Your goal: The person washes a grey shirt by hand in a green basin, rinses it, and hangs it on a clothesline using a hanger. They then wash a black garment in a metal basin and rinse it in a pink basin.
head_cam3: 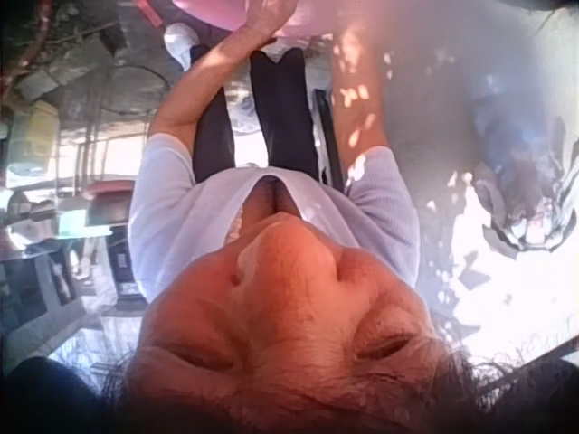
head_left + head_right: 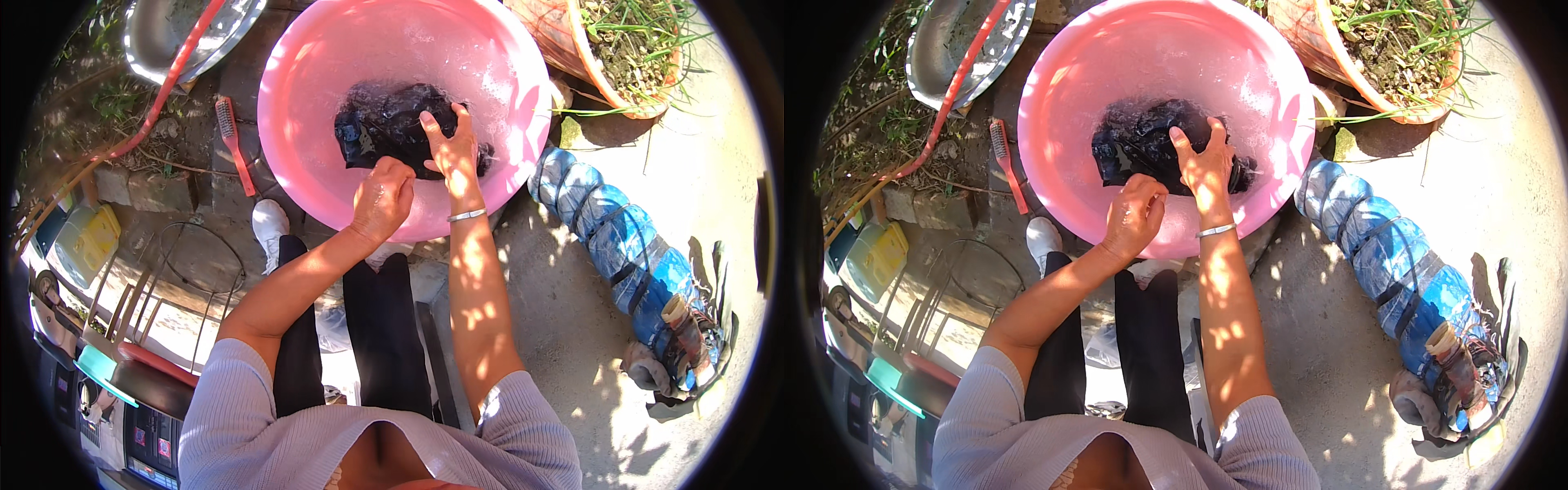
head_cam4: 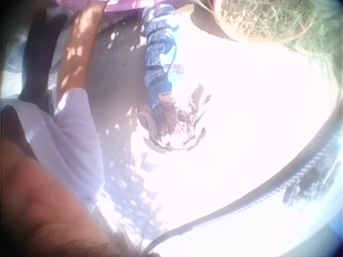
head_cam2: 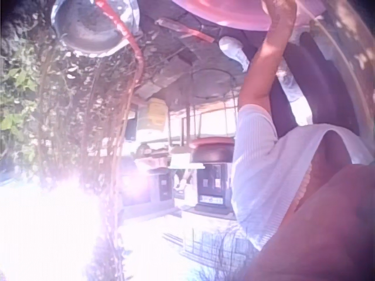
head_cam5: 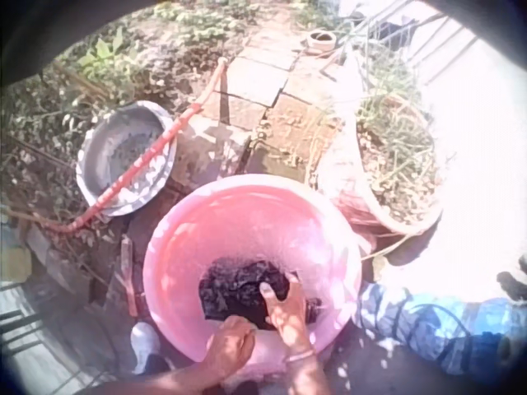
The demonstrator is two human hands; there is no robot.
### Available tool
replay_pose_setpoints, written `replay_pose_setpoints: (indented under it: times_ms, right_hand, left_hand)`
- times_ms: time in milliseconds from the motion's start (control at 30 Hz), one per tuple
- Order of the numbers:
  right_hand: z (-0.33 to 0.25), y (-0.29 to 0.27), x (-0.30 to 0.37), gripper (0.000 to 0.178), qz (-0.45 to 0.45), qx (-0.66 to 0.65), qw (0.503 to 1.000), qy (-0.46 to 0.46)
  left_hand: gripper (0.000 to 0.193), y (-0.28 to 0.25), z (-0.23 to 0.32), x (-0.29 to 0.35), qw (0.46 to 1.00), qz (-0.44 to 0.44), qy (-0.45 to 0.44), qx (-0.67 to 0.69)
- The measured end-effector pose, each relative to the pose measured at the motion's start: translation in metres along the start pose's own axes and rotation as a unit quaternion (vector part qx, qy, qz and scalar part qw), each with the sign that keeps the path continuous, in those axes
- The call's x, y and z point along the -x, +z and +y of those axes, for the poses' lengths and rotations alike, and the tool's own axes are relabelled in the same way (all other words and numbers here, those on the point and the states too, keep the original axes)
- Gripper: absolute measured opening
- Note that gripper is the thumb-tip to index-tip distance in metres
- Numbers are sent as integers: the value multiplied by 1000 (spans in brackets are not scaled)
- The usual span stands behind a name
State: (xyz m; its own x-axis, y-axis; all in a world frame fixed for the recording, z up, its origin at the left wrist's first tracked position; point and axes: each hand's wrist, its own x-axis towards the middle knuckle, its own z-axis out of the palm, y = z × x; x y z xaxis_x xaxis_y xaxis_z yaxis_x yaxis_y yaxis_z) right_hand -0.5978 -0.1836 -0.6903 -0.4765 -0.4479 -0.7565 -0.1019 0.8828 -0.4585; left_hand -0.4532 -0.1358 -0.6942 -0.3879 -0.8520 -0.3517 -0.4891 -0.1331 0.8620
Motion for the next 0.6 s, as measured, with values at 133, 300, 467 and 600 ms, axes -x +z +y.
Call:
replay_pose_setpoints:
  times_ms: [133,300,467,600]
  right_hand:
    - [11,22,-40,72,-7,-263,964,40]
    - [69,58,-92,56,54,-269,959,-65]
    - [51,42,-55,46,35,-431,895,-114]
    - [66,-21,-14,36,-64,-498,859,-98]
  left_hand:
    - [55,-31,-13,-67,916,137,-267,267]
    - [74,-3,-36,-142,919,-47,-359,156]
    - [66,13,-91,-146,926,72,-346,132]
    - [46,-38,-60,-110,973,155,-150,83]
